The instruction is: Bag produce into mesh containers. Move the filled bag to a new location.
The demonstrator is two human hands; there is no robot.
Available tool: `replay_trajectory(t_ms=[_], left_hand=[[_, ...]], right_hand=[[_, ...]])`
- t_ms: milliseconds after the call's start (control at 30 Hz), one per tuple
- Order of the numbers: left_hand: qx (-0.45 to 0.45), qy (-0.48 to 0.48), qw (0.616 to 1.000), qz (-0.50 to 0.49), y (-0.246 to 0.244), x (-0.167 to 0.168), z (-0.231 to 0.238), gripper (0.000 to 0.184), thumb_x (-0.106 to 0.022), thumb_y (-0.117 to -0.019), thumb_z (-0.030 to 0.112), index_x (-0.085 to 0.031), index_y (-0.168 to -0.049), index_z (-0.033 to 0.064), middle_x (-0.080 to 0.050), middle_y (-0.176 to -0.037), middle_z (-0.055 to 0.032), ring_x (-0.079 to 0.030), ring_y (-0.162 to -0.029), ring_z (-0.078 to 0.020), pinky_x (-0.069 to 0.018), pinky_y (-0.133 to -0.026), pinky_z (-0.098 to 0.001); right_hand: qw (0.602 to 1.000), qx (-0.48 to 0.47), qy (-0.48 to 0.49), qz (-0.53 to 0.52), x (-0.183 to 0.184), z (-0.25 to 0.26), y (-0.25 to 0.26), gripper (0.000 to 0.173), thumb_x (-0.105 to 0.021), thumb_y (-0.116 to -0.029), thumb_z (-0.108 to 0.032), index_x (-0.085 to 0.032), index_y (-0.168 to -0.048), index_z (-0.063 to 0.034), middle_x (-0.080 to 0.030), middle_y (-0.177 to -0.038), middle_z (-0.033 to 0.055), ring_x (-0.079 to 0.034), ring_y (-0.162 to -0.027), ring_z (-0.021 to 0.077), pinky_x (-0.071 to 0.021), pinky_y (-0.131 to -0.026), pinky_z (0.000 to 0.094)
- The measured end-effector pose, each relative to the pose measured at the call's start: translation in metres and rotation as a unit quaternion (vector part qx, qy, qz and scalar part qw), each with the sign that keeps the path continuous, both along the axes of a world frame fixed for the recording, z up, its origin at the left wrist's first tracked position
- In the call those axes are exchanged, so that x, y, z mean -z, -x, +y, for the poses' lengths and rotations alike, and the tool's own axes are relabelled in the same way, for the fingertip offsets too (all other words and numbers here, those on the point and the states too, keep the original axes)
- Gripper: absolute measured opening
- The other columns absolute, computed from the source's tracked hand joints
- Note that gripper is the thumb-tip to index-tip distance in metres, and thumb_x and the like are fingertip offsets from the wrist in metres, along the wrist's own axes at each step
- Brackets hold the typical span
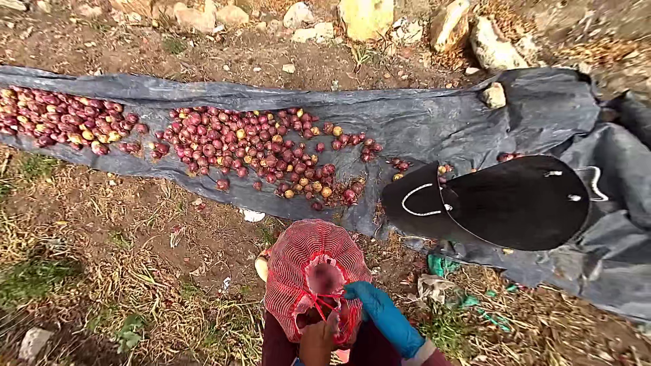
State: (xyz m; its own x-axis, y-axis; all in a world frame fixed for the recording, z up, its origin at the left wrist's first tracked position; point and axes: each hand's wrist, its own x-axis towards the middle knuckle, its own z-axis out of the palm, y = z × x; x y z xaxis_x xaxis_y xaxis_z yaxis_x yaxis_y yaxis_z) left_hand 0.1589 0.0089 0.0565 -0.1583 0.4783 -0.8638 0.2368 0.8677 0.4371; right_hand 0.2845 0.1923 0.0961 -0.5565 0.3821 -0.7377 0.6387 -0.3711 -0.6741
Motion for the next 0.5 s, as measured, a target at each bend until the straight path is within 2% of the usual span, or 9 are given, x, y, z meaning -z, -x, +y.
replay_trajectory(t_ms=[100, 133, 200, 233, 267, 333, 367, 433, 500], left_hand=[[-0.036, 0.005, 0.999, 0.032, 0.000, 0.001, -0.015, 0.066, -0.031, -0.1078, 0.053, -0.071, -0.093, 0.0034, -0.070, -0.088, -0.0154, -0.070, -0.090, -0.0316, -0.0551, -0.086, -0.0576], [-0.037, -0.001, 0.998, 0.042, 0.000, 0.001, -0.014, 0.067, -0.029, -0.1080, 0.054, -0.070, -0.092, 0.0035, -0.070, -0.087, -0.0153, -0.070, -0.089, -0.0314, -0.0551, -0.085, -0.0570], [-0.035, -0.016, 0.997, 0.062, 0.001, 0.002, -0.013, 0.062, -0.029, -0.1093, 0.045, -0.071, -0.097, 0.0012, -0.071, -0.093, -0.0180, -0.070, -0.095, -0.0330, -0.0540, -0.089, -0.0564], [-0.024, -0.007, 0.998, 0.062, 0.003, 0.001, -0.015, 0.056, -0.030, -0.1096, 0.037, -0.072, -0.107, -0.0003, -0.072, -0.104, -0.0204, -0.069, -0.106, -0.0347, -0.0522, -0.097, -0.0568], [-0.009, 0.005, 0.998, 0.061, 0.005, 0.000, -0.017, 0.052, -0.031, -0.1097, 0.031, -0.070, -0.118, -0.0011, -0.071, -0.115, -0.0220, -0.066, -0.115, -0.0358, -0.0496, -0.103, -0.0572], [0.021, 0.007, 0.998, 0.064, 0.007, 0.000, -0.023, 0.047, -0.032, -0.1090, 0.026, -0.067, -0.123, -0.0016, -0.069, -0.122, -0.0228, -0.064, -0.120, -0.0365, -0.0480, -0.105, -0.0573], [0.029, -0.012, 0.998, 0.049, 0.010, 0.001, -0.027, 0.045, -0.034, -0.1087, 0.026, -0.067, -0.123, -0.0016, -0.069, -0.121, -0.0226, -0.065, -0.120, -0.0360, -0.0480, -0.105, -0.0566], [0.023, -0.096, 0.995, -0.027, 0.022, 0.008, -0.039, 0.041, -0.041, -0.1067, 0.028, -0.071, -0.115, 0.0013, -0.072, -0.109, -0.0175, -0.069, -0.108, -0.0292, -0.0520, -0.101, -0.0519], [-0.068, -0.133, 0.976, -0.156, 0.044, 0.016, -0.041, 0.037, -0.054, -0.1047, 0.038, -0.074, -0.102, 0.0064, -0.071, -0.086, -0.0054, -0.067, -0.078, -0.0149, -0.0562, -0.078, -0.0380]], right_hand=[[0.989, -0.124, -0.016, -0.082, 0.032, -0.003, 0.022, 0.057, -0.039, -0.1034, -0.062, -0.069, -0.128, -0.0193, -0.074, -0.116, 0.0008, -0.070, -0.107, 0.0170, -0.0551, -0.096, 0.0480], [0.980, -0.175, -0.002, -0.089, 0.039, -0.013, 0.039, 0.055, -0.039, -0.1043, -0.059, -0.070, -0.125, -0.0183, -0.074, -0.115, 0.0025, -0.069, -0.110, 0.0191, -0.0523, -0.100, 0.0514], [0.971, -0.218, 0.035, -0.089, 0.057, -0.039, 0.072, 0.049, -0.040, -0.1055, -0.049, -0.073, -0.116, -0.0135, -0.074, -0.107, 0.0060, -0.069, -0.104, 0.0229, -0.0516, -0.096, 0.0543], [0.974, -0.198, 0.056, -0.091, 0.064, -0.054, 0.083, 0.045, -0.044, -0.1050, -0.044, -0.074, -0.110, -0.0118, -0.076, -0.100, 0.0048, -0.071, -0.096, 0.0210, -0.0539, -0.091, 0.0512], [0.981, -0.151, 0.079, -0.088, 0.071, -0.067, 0.090, 0.039, -0.049, -0.1040, -0.039, -0.074, -0.103, -0.0095, -0.076, -0.090, 0.0038, -0.071, -0.085, 0.0185, -0.0552, -0.085, 0.0461], [0.990, -0.033, 0.116, -0.073, 0.079, -0.086, 0.094, 0.028, -0.057, -0.1016, -0.031, -0.070, -0.093, -0.0069, -0.068, -0.071, 0.0020, -0.065, -0.066, 0.0145, -0.0542, -0.069, 0.0363], [0.990, 0.010, 0.124, -0.064, 0.080, -0.090, 0.092, 0.025, -0.058, -0.1019, -0.028, -0.069, -0.094, -0.0068, -0.064, -0.068, 0.0015, -0.062, -0.062, 0.0142, -0.0540, -0.066, 0.0347], [0.991, 0.061, 0.112, -0.051, 0.078, -0.092, 0.083, 0.025, -0.055, -0.1042, -0.028, -0.071, -0.100, -0.0080, -0.059, -0.067, 0.0014, -0.058, -0.058, 0.0146, -0.0547, -0.062, 0.0345], [0.993, 0.068, 0.076, -0.054, 0.077, -0.088, 0.076, 0.030, -0.052, -0.1055, -0.030, -0.073, -0.103, -0.0097, -0.058, -0.066, 0.0014, -0.054, -0.054, 0.0143, -0.0514, -0.055, 0.0350]])
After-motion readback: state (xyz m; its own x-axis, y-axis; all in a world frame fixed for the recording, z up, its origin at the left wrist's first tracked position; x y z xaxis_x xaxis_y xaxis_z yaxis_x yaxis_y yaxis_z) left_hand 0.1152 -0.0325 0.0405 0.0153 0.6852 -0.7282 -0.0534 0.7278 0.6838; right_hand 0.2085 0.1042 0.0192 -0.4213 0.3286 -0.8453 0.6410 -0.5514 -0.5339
